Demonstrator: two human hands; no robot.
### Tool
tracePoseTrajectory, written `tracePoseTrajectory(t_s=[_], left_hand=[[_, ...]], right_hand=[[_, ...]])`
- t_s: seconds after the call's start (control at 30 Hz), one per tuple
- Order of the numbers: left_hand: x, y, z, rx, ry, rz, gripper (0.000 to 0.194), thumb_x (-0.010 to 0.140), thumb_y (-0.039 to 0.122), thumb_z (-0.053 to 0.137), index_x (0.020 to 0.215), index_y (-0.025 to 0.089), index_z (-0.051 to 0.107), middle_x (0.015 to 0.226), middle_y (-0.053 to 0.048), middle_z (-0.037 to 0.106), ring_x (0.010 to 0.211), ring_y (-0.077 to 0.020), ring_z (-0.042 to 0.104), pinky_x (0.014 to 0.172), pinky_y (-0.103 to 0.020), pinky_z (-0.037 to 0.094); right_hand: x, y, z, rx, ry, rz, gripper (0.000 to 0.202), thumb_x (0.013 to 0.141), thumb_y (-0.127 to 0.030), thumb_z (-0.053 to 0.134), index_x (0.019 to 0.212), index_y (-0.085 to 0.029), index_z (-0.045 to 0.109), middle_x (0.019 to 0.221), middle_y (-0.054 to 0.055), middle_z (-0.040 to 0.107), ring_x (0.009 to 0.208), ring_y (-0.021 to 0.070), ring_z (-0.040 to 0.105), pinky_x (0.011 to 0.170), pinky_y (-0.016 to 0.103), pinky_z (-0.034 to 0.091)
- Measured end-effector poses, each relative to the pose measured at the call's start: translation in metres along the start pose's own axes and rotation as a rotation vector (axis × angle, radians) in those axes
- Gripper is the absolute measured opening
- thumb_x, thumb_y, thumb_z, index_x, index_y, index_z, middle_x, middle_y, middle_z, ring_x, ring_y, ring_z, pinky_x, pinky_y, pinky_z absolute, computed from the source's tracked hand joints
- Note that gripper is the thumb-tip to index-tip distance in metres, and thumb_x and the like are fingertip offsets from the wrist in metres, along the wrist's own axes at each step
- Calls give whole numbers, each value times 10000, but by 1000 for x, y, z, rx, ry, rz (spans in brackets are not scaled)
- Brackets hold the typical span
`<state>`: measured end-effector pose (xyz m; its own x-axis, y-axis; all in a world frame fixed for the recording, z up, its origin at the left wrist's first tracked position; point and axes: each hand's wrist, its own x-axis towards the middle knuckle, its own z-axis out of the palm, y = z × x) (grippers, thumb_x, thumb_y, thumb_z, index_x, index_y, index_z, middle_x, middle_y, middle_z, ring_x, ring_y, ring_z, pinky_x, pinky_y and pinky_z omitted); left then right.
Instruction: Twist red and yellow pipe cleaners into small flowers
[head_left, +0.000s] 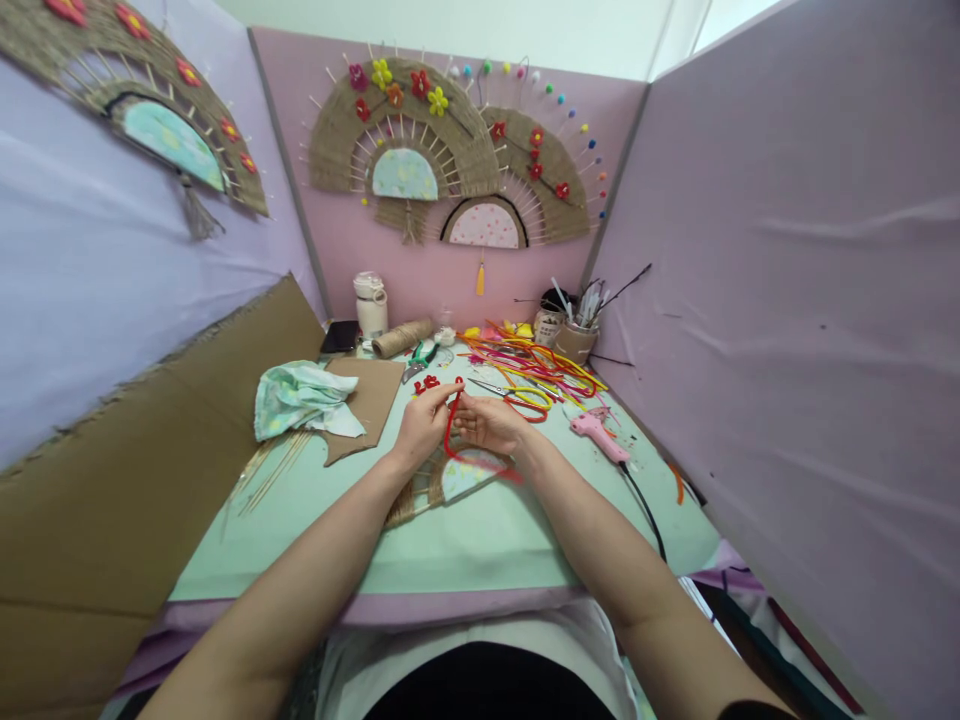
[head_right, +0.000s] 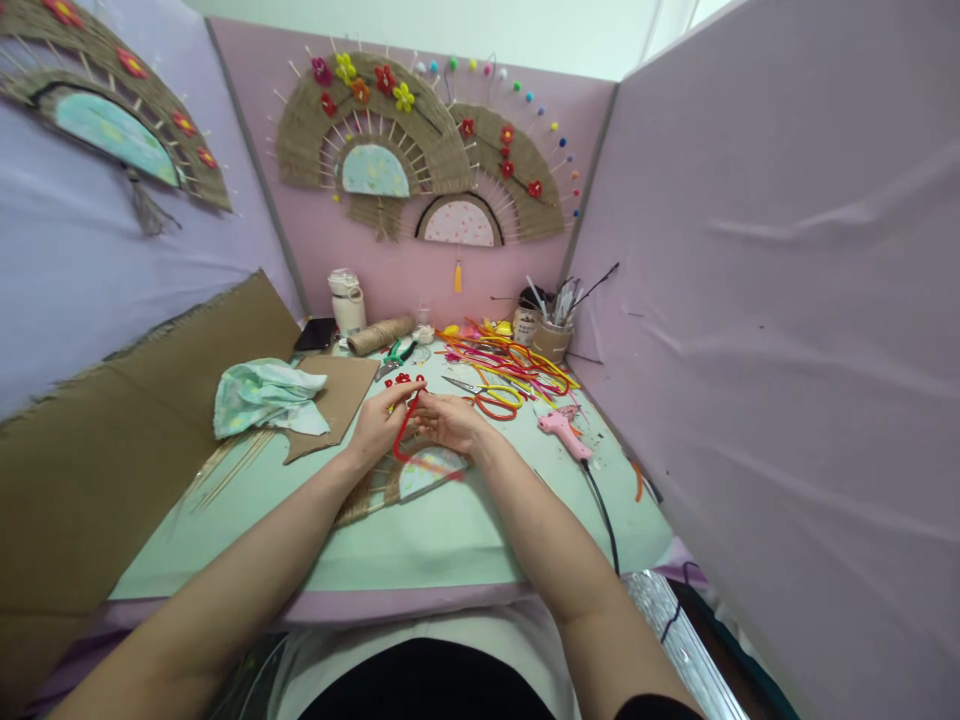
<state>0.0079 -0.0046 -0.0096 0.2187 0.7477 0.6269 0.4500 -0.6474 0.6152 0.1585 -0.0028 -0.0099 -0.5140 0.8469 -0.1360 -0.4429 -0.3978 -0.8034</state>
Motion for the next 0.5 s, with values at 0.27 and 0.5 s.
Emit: tracePoseTrajectory(t_s=[0.27,0.5], left_hand=[[1,0,5,-325,57,-156,295,765,141,468,1017,171,617,1039,-67,669,1006,-172,604,936,-355,445],[7,-5,8,-761,83,-484,340,675,365,671,939,155,630,994,-80,662,909,-185,611,781,-316,491]], right_hand=[[0,0,2,-55,54,-128,224,635,-247,763,725,-142,588,606,-35,591,498,47,501,497,172,399],[-2,2,5,-141,68,-90,261,596,-286,781,720,-130,611,611,-16,596,492,42,479,448,158,340]])
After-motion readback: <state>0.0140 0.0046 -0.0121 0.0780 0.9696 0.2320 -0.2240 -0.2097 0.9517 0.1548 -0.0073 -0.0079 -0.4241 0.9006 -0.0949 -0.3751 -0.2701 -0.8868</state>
